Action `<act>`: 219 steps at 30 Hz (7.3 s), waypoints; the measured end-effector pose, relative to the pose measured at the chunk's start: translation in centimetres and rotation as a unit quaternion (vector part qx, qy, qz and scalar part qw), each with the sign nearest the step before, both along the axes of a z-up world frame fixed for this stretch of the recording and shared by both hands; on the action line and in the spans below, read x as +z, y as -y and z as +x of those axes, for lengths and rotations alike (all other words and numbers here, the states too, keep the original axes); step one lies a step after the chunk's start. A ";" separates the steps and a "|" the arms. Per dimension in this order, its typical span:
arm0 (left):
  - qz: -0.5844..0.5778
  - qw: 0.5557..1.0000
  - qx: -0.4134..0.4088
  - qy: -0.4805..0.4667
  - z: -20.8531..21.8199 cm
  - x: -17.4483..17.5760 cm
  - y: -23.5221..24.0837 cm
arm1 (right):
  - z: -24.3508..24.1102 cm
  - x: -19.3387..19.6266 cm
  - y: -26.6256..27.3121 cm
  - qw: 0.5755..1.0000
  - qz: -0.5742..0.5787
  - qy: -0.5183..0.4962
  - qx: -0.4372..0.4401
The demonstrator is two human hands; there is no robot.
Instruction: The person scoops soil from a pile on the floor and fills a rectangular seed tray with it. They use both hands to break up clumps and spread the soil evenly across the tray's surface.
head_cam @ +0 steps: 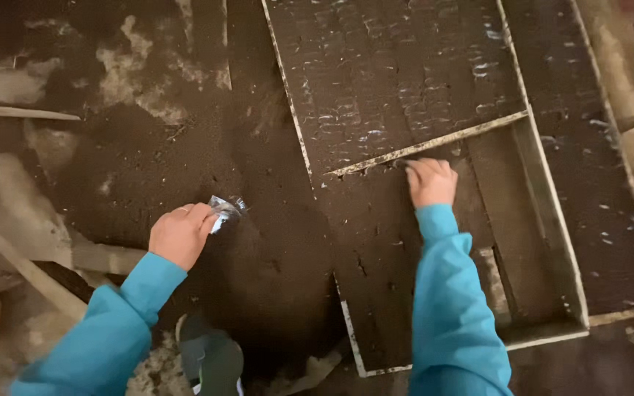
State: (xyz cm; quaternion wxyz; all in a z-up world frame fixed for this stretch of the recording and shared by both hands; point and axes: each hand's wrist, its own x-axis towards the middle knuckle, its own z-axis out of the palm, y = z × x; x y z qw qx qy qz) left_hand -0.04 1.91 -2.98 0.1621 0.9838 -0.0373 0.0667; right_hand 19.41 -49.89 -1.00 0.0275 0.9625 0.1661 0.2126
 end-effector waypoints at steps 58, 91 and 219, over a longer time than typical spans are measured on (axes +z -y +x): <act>-0.062 0.926 -0.359 0.096 -2.0 -1.1 10.9 | -15.9 5.8 -24.0 0.698 0.557 -0.443 -0.081; -0.373 0.862 -0.064 -0.336 -7.4 -1.6 11.0 | -22.3 0.9 -23.1 0.700 0.526 -0.484 0.005; 0.039 0.997 0.053 -0.036 0.2 4.9 3.3 | -2.0 5.5 2.0 0.988 0.049 -0.144 -0.004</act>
